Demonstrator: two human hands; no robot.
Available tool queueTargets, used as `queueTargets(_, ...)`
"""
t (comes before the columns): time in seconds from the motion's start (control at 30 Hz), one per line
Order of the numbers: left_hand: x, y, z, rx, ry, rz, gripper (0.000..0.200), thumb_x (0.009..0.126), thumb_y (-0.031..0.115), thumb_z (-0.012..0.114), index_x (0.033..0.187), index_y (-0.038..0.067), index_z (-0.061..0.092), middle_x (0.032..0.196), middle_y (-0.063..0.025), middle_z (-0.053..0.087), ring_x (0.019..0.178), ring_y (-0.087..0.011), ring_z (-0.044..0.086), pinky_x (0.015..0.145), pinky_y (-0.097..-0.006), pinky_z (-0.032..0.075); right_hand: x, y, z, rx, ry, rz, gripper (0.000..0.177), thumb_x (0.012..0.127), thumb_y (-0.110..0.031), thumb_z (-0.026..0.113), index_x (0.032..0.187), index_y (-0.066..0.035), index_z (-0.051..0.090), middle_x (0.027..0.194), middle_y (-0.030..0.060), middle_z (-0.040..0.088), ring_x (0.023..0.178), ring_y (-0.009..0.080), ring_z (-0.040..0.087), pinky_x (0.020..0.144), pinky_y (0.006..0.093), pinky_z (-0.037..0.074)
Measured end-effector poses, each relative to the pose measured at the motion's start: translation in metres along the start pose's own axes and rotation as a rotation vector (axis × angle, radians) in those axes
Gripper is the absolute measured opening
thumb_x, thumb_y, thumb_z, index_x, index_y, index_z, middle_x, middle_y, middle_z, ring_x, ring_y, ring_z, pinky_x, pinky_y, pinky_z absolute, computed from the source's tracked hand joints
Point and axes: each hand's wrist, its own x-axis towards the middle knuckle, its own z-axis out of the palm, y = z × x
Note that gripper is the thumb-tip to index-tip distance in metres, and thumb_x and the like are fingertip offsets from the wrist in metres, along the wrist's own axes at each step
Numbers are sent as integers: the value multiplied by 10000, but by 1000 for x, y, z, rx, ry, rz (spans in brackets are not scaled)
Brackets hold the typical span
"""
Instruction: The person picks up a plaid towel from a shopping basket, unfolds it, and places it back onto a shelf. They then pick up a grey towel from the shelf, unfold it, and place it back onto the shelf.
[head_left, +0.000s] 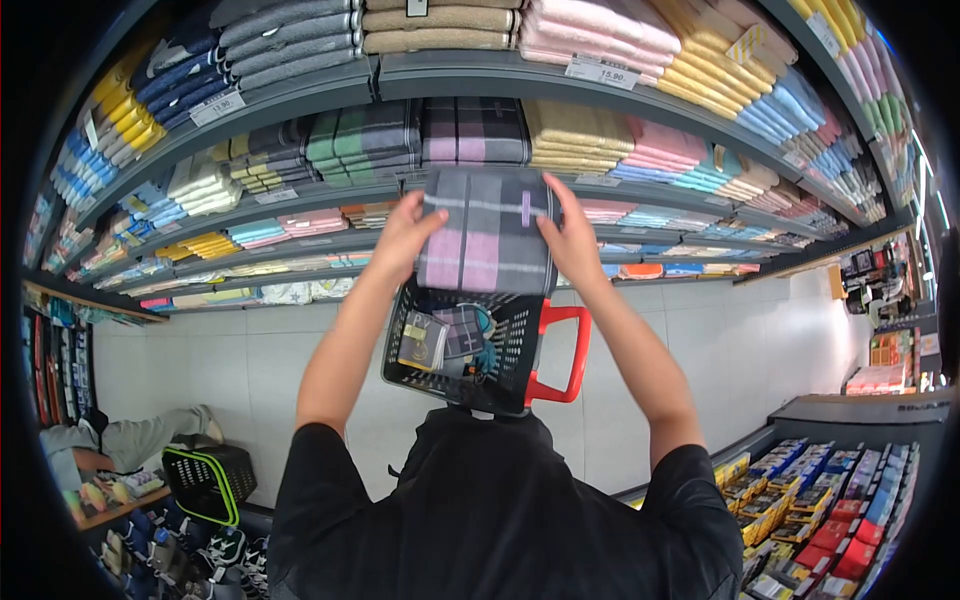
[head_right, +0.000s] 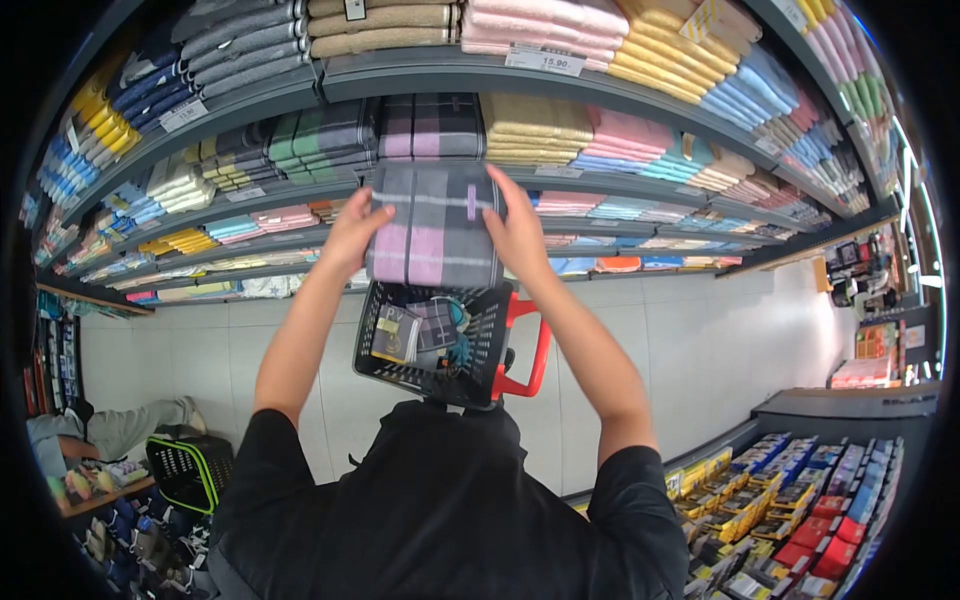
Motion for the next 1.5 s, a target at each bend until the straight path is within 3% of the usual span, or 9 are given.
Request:
queueTargets(0.03, 18, 13, 3, 63, 58, 51, 537, 883, 84, 658, 1342, -39, 409, 1227, -151, 587, 1090, -210, 584, 933, -330, 480, 23, -1, -2, -175, 17, -184, 580, 845, 17, 601, 1388, -142, 472, 1297, 175, 538, 1127, 361, 580, 923, 405, 479)
queueTargets(0.13, 76, 51, 9, 155, 85, 168, 559, 880, 91, 657, 1340, -95, 398, 1275, -198, 555, 1111, -225, 568, 951, -343, 460, 86, 5, 1, -386, -14, -317, 444, 850, -5, 573, 1268, -153, 585, 1284, 216, 526, 1078, 402, 583, 893, 444, 495)
queueTargets(0.23, 134, 81, 3, 657, 90, -63, 536, 872, 107, 670, 1335, -52, 451, 1297, -169, 551, 1131, -225, 556, 968, -351, 444, 133, 9, 10, -492, -126, -127, 371, 872, -56, 535, 1210, -184, 622, 1273, 209, 541, 1086, 411, 578, 892, 474, 489)
queueTargets(0.43, 191, 82, 12, 832, 338, 472, 434, 919, 163, 590, 1322, 22, 515, 1339, -165, 538, 1197, -289, 532, 1019, -399, 414, 216, 62, 34, -771, -114, -169, 308, 889, -162, 513, 1163, -77, 625, 1198, 231, 599, 1075, 420, 580, 907, 475, 481)
queueTargets(0.53, 211, 90, 5, 1028, 393, 552, 429, 924, 170, 578, 1324, 28, 517, 1343, -167, 535, 1205, -300, 526, 1024, -405, 409, 238, 80, 47, -737, 20, -183, 418, 961, -290, 420, 1278, -60, 565, 1370, 194, 508, 1252, 378, 485, 1064, 461, 378)
queueTargets(0.63, 221, 88, -5, 1250, 421, 570, 424, 929, 177, 565, 1326, 35, 518, 1347, -168, 532, 1212, -310, 520, 1029, -411, 405, 247, 96, 56, -602, -65, -138, 460, 966, -354, 426, 1311, -70, 540, 1416, 189, 467, 1335, 346, 408, 1121, 459, 304)
queueTargets(0.8, 230, 76, -7, 1517, 438, 586, 416, 938, 188, 545, 1328, 45, 521, 1353, -171, 528, 1224, -328, 510, 1037, -421, 397, 249, 124, 74, -576, 196, -311, 339, 934, -257, 493, 1176, -55, 618, 1266, 186, 584, 1210, 369, 518, 1027, 468, 406)
queueTargets(1.23, 237, 43, -6, 1701, 494, 754, 401, 969, 229, 437, 1319, 64, 540, 1382, -213, 492, 1269, -403, 455, 1073, -477, 359, 243, 125, 67, -529, 195, -323, 377, 947, -287, 471, 1222, -59, 590, 1311, 192, 547, 1249, 366, 484, 1049, 459, 384)
queueTargets(1.5, 234, 43, 11, 1761, 438, 691, 396, 950, 236, 474, 1293, 55, 554, 1315, -221, 540, 1241, -400, 485, 1047, -466, 390, 242, 123, 66, -520, 191, -322, 402, 954, -306, 456, 1251, -62, 574, 1339, 196, 524, 1273, 364, 462, 1063, 455, 370)
